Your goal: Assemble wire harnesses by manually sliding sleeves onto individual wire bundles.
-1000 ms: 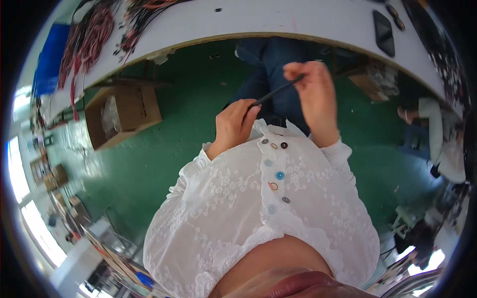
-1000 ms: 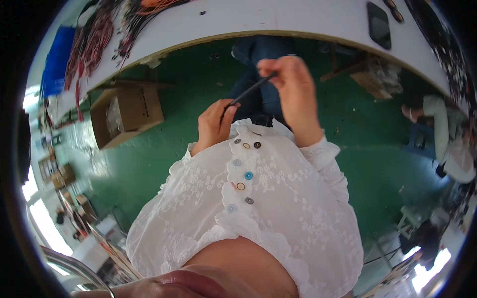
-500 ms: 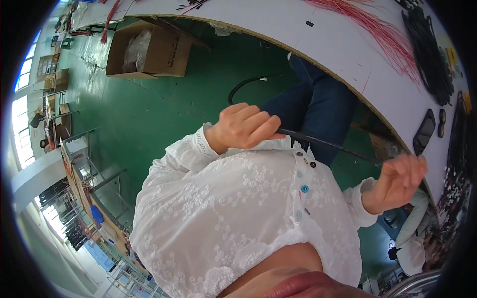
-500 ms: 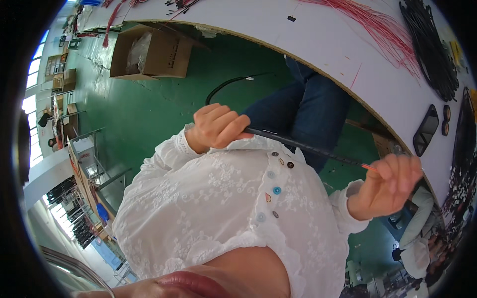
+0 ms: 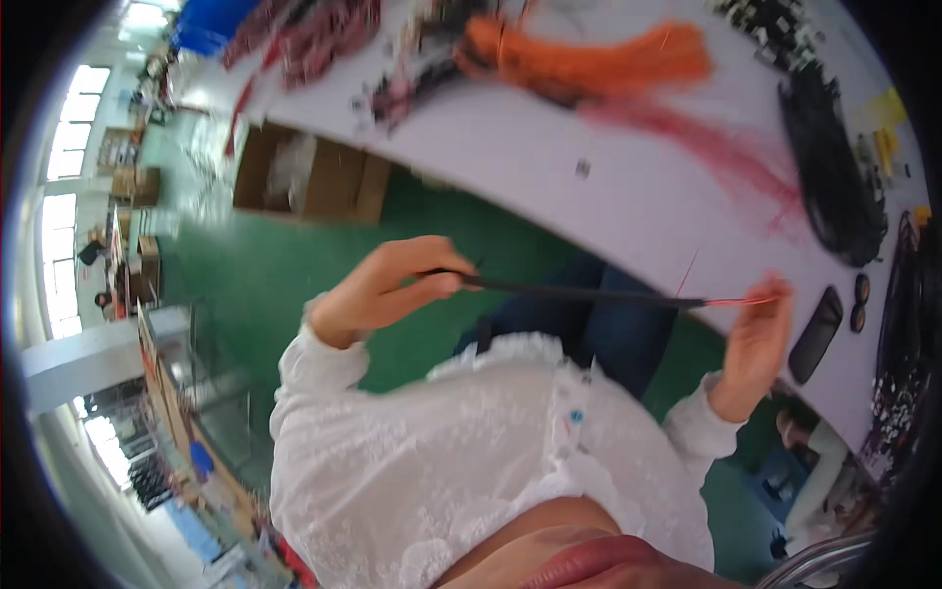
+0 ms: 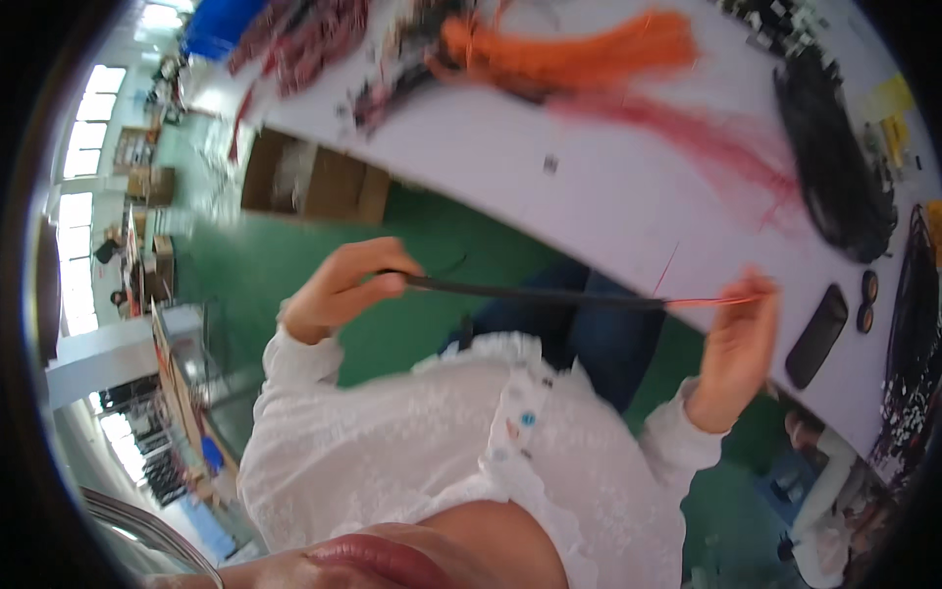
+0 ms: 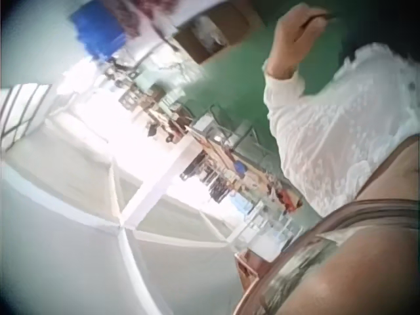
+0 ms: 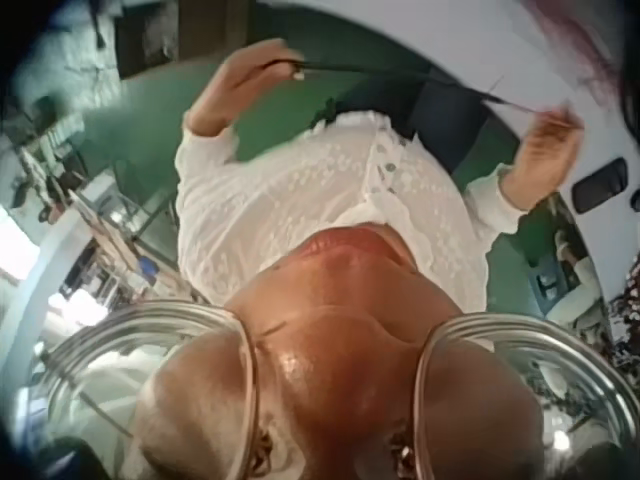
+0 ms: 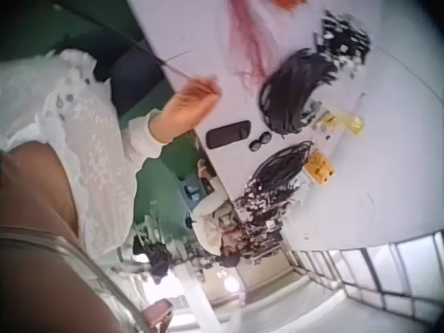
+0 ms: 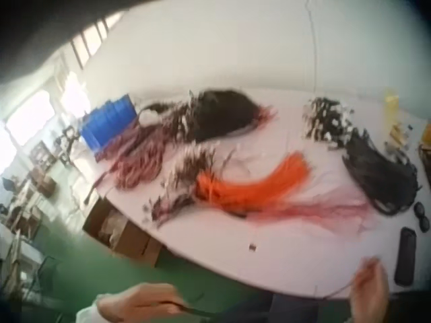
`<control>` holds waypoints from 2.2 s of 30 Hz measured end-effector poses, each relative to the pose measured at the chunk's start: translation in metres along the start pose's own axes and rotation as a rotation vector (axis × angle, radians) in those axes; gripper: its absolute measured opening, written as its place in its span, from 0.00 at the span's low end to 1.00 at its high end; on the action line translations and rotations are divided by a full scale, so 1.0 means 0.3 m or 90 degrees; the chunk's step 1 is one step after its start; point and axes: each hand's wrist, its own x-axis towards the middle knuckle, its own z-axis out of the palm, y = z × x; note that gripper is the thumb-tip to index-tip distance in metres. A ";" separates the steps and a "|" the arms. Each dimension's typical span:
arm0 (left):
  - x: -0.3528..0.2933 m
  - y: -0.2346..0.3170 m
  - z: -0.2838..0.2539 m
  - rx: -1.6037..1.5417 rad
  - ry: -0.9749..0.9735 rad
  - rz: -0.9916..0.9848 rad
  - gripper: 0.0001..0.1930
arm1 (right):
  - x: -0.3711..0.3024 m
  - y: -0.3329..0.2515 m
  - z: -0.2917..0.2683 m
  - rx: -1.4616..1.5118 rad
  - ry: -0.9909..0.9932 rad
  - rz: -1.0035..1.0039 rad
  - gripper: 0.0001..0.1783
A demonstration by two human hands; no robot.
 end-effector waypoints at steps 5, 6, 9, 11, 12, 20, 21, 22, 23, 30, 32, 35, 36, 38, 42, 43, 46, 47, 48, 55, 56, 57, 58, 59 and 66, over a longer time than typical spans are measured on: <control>0.344 0.039 -0.464 0.148 0.440 0.203 0.10 | 0.136 0.107 0.069 -0.277 0.119 0.121 0.28; 0.461 0.103 -0.527 0.243 0.481 0.273 0.10 | 0.149 0.106 0.066 -0.313 0.149 0.113 0.26; 0.884 0.182 -0.659 0.510 0.581 0.380 0.12 | 0.185 0.105 0.025 -0.382 0.177 0.105 0.22; 1.216 0.113 -0.760 0.572 0.547 0.424 0.10 | 0.195 0.112 0.003 -0.408 0.176 0.108 0.21; 1.374 0.042 -0.835 0.635 0.533 0.414 0.11 | 0.203 0.121 0.003 -0.403 0.176 0.104 0.20; 2.093 -0.615 -0.921 0.991 0.442 0.171 0.14 | 0.261 0.126 0.049 -0.440 0.206 0.122 0.18; 2.088 -0.651 -1.020 1.053 0.485 0.200 0.16 | 0.261 0.117 0.041 -0.423 0.194 0.129 0.18; 2.001 -0.595 -1.206 1.098 0.532 0.320 0.17 | 0.251 0.099 0.025 -0.385 0.153 0.139 0.18; 2.021 -0.627 -1.165 1.090 0.514 0.311 0.17 | 0.255 0.102 0.023 -0.388 0.166 0.154 0.18; 1.667 -0.444 -0.597 0.512 -0.047 0.180 0.12 | 0.254 0.138 0.019 -0.384 0.241 0.059 0.21; 1.414 -0.483 -0.448 0.615 -0.092 0.334 0.14 | 0.250 0.141 0.012 -0.379 0.231 0.042 0.21; 1.233 -0.506 -0.400 0.742 -0.178 0.371 0.13 | 0.255 0.152 0.029 -0.446 0.207 0.053 0.20; 1.230 -0.502 -0.401 0.736 -0.178 0.381 0.13 | 0.255 0.154 0.028 -0.459 0.197 0.054 0.20; 1.221 -0.487 -0.412 0.817 -0.052 0.351 0.10 | 0.254 0.163 0.017 -0.479 0.189 0.051 0.19; 1.154 -0.225 -0.471 0.868 0.143 0.561 0.05 | 0.248 0.186 0.037 -0.484 0.204 0.009 0.18; 1.093 -0.133 -0.454 0.842 0.178 0.516 0.06 | 0.237 0.196 0.058 -0.519 0.227 -0.004 0.18; 0.772 0.054 -0.296 0.698 0.133 0.126 0.13 | 0.205 0.277 0.166 -0.551 0.034 0.078 0.20; 0.687 0.026 -0.244 0.657 0.104 0.164 0.12 | 0.204 0.320 0.220 -0.537 -0.055 0.133 0.22; 0.601 -0.016 -0.189 0.619 0.076 0.195 0.12 | 0.206 0.380 0.280 -0.476 -0.094 0.195 0.24; 0.267 -0.144 0.164 0.396 0.286 0.032 0.05 | 0.514 0.794 0.431 0.045 0.007 0.434 0.23; 0.228 -0.139 0.181 0.393 0.285 0.034 0.05 | 0.585 0.837 0.404 0.110 0.039 0.422 0.20; 0.188 -0.132 0.193 0.322 0.298 0.022 0.05 | 0.647 0.873 0.380 0.174 0.069 0.412 0.17; 0.137 -0.127 0.199 0.253 0.314 0.004 0.05 | 0.685 0.889 0.392 0.172 0.065 0.420 0.17; 0.087 -0.107 0.190 0.191 0.298 -0.052 0.06 | 0.723 0.887 0.397 0.153 0.118 0.405 0.16; -0.325 -0.067 -0.010 -0.069 0.192 -0.277 0.11 | 0.767 0.883 0.431 0.103 0.162 0.376 0.16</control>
